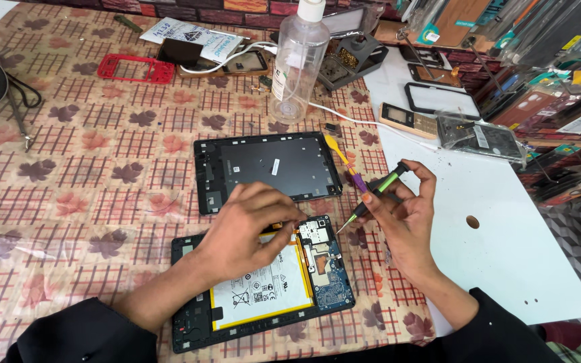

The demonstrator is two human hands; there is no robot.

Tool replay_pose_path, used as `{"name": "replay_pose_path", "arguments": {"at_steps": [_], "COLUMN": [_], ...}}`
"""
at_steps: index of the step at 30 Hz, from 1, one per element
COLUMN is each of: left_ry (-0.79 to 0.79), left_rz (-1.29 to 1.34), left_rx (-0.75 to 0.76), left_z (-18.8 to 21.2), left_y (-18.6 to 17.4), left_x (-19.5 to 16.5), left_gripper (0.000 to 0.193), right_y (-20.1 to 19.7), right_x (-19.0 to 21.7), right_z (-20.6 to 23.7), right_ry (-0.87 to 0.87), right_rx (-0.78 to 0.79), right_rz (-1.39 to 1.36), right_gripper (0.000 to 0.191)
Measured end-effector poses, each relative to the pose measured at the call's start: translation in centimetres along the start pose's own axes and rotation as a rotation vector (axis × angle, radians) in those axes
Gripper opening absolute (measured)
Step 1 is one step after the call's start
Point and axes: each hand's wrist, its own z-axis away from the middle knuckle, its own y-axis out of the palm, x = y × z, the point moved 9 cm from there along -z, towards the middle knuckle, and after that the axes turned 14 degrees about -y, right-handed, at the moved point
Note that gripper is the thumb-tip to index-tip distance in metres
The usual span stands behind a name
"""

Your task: The person uses a screwdriver to remove screws from a disassembled tablet and places them on the back cover. The person then uses a prying tool to lift and disconnect internal components near the battery.

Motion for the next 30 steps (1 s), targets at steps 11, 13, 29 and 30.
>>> {"name": "replay_pose_path", "arguments": {"at_steps": [11, 13, 29, 30], "left_ry": [0.007, 0.009, 0.009, 0.0], "left_rz": [-0.072, -0.072, -0.034, -0.052], "left_rx": [0.099, 0.104, 0.126, 0.132], "left_z": [0.3, 0.3, 0.5, 0.6], "left_y": [0.9, 1.0, 1.8, 2.0], "left_x": [-0.9, -1.0, -1.4, -1.4], "left_gripper": [0.016, 0.015, 0.024, 0.025], "right_y": [0.8, 0.9, 1.2, 1.4], "right_x": [0.3, 0.5, 0.3, 0.2], "right_z": [0.5, 0.6, 1.3, 1.5], "right_ry": [-0.015, -0.036, 0.002, 0.001], "right_rx": [0.069, 0.079, 0.032, 0.034], "right_rz": [0.065, 0.093, -0.072, -0.085], "right_gripper": [0.071, 0.071, 0.068, 0.068]}}
